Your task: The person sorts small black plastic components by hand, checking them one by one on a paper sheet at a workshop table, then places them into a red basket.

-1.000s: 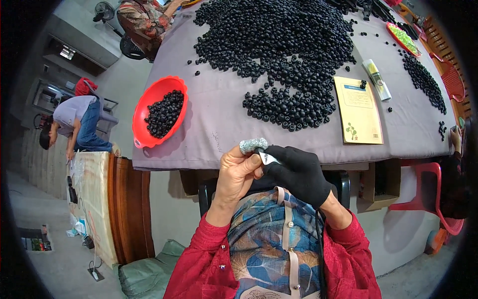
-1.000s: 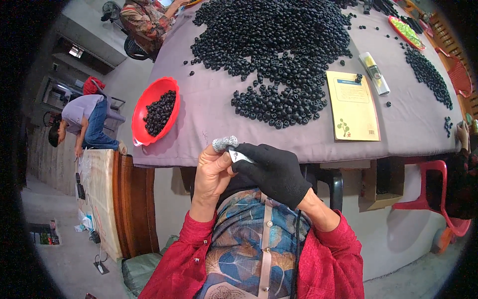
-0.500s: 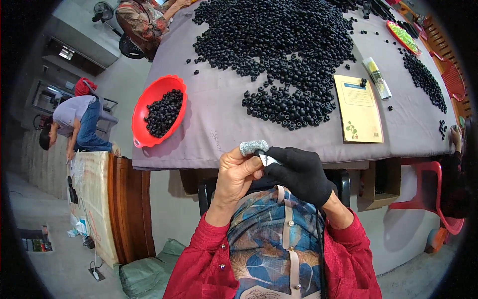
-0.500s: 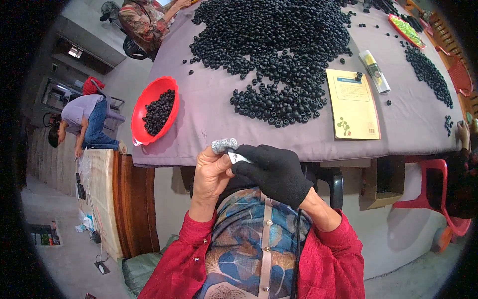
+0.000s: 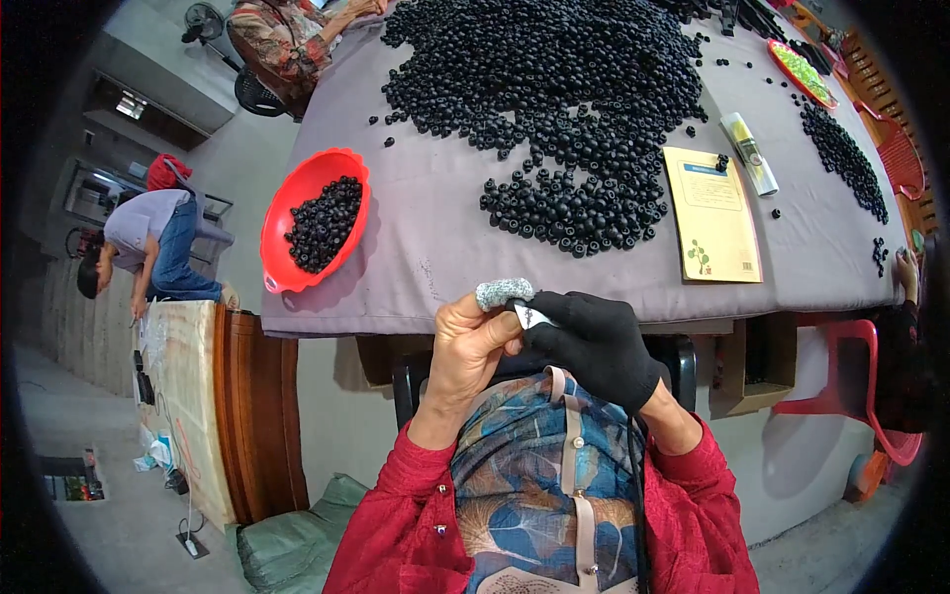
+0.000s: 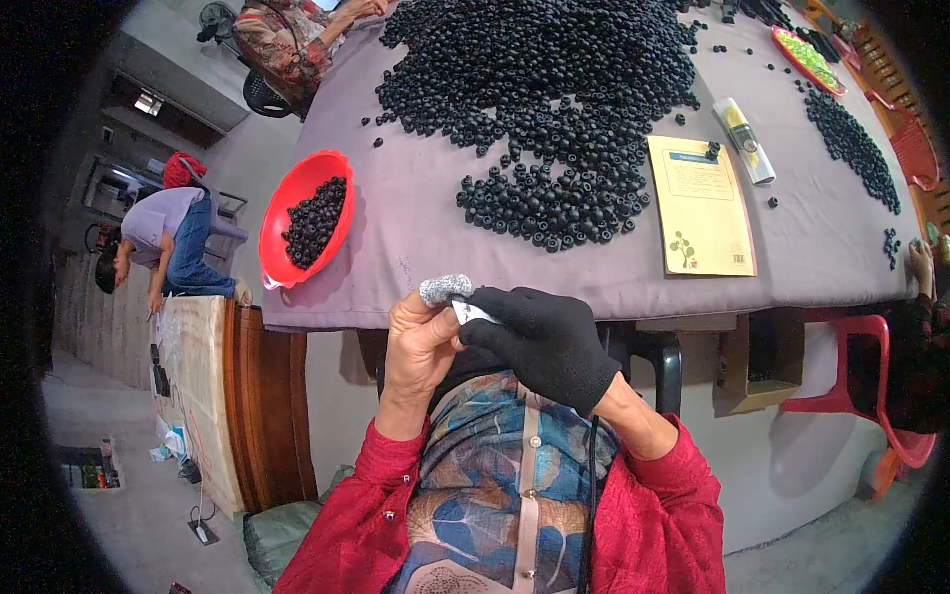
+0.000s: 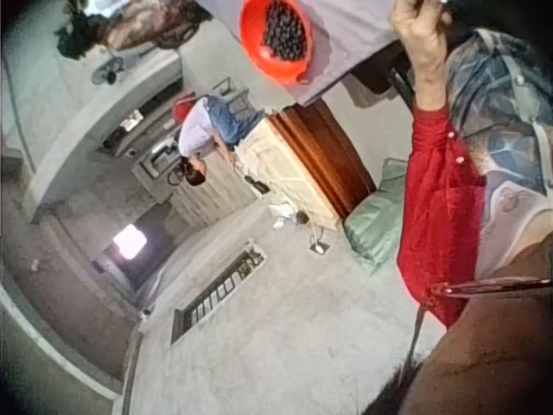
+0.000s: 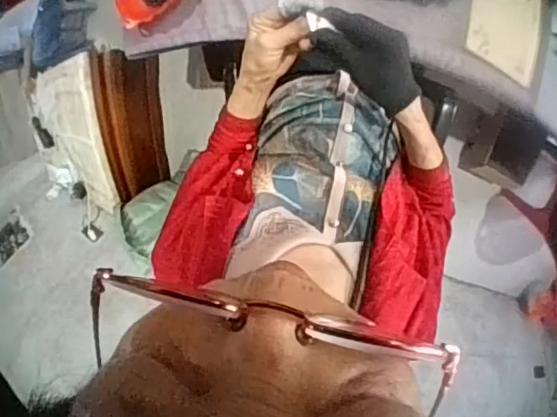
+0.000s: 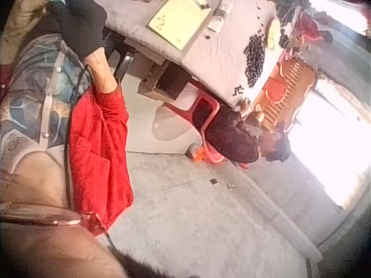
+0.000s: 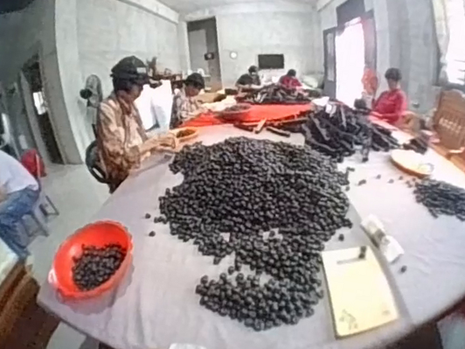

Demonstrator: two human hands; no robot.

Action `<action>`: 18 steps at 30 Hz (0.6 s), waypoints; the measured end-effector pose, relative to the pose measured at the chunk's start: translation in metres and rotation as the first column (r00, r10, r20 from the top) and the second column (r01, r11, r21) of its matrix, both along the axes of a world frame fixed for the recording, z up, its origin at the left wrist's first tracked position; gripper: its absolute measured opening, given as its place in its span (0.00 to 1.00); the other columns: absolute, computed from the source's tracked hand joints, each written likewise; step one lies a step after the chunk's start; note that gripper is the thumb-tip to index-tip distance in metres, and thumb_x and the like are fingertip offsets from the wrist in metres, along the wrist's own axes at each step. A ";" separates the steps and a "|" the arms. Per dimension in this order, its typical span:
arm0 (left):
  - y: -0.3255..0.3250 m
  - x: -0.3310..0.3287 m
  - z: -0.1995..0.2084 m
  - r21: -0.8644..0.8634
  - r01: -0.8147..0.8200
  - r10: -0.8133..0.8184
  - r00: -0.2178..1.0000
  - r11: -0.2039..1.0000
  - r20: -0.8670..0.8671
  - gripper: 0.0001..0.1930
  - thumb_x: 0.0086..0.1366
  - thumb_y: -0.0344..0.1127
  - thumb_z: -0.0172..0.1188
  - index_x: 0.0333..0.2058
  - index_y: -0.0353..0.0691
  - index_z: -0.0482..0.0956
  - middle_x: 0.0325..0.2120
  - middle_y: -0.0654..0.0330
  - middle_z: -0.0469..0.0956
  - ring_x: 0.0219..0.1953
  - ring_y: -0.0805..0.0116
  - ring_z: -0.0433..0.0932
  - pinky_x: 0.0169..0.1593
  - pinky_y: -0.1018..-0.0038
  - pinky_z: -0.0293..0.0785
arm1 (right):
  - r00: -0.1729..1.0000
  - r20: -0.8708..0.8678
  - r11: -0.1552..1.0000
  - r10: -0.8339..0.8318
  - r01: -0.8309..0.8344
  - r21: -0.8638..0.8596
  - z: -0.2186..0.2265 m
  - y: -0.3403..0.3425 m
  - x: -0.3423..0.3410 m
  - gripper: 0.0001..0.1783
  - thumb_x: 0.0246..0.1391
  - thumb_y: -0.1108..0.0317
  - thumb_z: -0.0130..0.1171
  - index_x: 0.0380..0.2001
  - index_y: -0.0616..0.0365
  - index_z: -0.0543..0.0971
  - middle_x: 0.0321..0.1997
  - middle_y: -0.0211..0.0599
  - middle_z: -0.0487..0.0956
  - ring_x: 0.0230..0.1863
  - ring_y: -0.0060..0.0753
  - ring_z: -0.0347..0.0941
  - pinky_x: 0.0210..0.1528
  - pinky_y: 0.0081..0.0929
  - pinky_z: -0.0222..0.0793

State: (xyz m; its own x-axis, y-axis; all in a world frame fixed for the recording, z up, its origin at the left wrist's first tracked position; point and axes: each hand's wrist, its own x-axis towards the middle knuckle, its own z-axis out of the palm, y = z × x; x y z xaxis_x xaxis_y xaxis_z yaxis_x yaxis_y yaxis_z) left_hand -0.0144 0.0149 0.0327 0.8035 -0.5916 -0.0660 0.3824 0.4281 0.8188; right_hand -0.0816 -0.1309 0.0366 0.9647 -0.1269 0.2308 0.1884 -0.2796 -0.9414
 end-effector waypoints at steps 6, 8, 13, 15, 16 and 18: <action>-0.001 0.000 -0.001 0.034 -0.010 0.008 0.999 0.999 0.048 0.11 0.55 0.23 0.55 0.38 0.33 0.75 0.22 0.62 0.75 0.20 0.80 0.68 0.25 0.86 0.65 | 1.000 -0.020 0.999 0.010 -0.009 0.037 0.000 -0.001 0.000 0.16 0.44 0.65 0.59 0.39 0.56 0.76 0.25 0.41 0.76 0.24 0.35 0.73 0.27 0.26 0.67; -0.001 0.000 -0.002 0.045 -0.013 0.010 0.998 0.999 0.061 0.11 0.55 0.23 0.55 0.38 0.33 0.75 0.22 0.62 0.75 0.20 0.80 0.69 0.25 0.86 0.65 | 0.999 -0.026 0.998 0.019 -0.017 0.055 -0.001 -0.002 0.001 0.16 0.44 0.65 0.59 0.39 0.56 0.76 0.25 0.41 0.76 0.25 0.35 0.73 0.27 0.25 0.67; -0.001 0.000 -0.004 0.044 -0.016 0.012 0.997 0.999 0.078 0.11 0.55 0.23 0.56 0.38 0.34 0.76 0.22 0.63 0.75 0.20 0.80 0.69 0.25 0.86 0.65 | 0.999 -0.023 0.999 0.023 -0.022 0.048 0.001 -0.002 0.001 0.15 0.45 0.66 0.59 0.39 0.57 0.76 0.27 0.41 0.76 0.26 0.34 0.74 0.28 0.25 0.68; -0.001 0.000 -0.005 0.056 -0.018 0.014 0.997 0.998 0.072 0.11 0.55 0.23 0.56 0.38 0.34 0.76 0.22 0.63 0.75 0.20 0.81 0.69 0.25 0.86 0.65 | 0.999 -0.029 0.997 0.020 -0.018 0.075 0.002 -0.002 0.000 0.15 0.45 0.66 0.59 0.39 0.57 0.76 0.27 0.40 0.76 0.26 0.33 0.74 0.28 0.24 0.68; -0.001 0.000 -0.005 0.067 -0.021 0.016 0.998 0.998 0.066 0.11 0.55 0.23 0.56 0.39 0.34 0.76 0.23 0.63 0.75 0.20 0.81 0.69 0.25 0.86 0.65 | 0.999 -0.035 0.995 0.018 -0.014 0.102 0.003 -0.002 0.000 0.15 0.45 0.66 0.59 0.39 0.57 0.76 0.27 0.40 0.77 0.27 0.31 0.74 0.29 0.24 0.68; -0.002 0.000 -0.006 0.066 -0.025 0.020 0.997 0.998 0.070 0.11 0.55 0.23 0.56 0.39 0.34 0.76 0.23 0.63 0.75 0.20 0.81 0.69 0.25 0.87 0.65 | 0.999 -0.044 0.994 0.017 -0.012 0.107 0.001 -0.002 0.000 0.15 0.45 0.67 0.59 0.39 0.58 0.76 0.27 0.40 0.77 0.27 0.31 0.74 0.29 0.24 0.68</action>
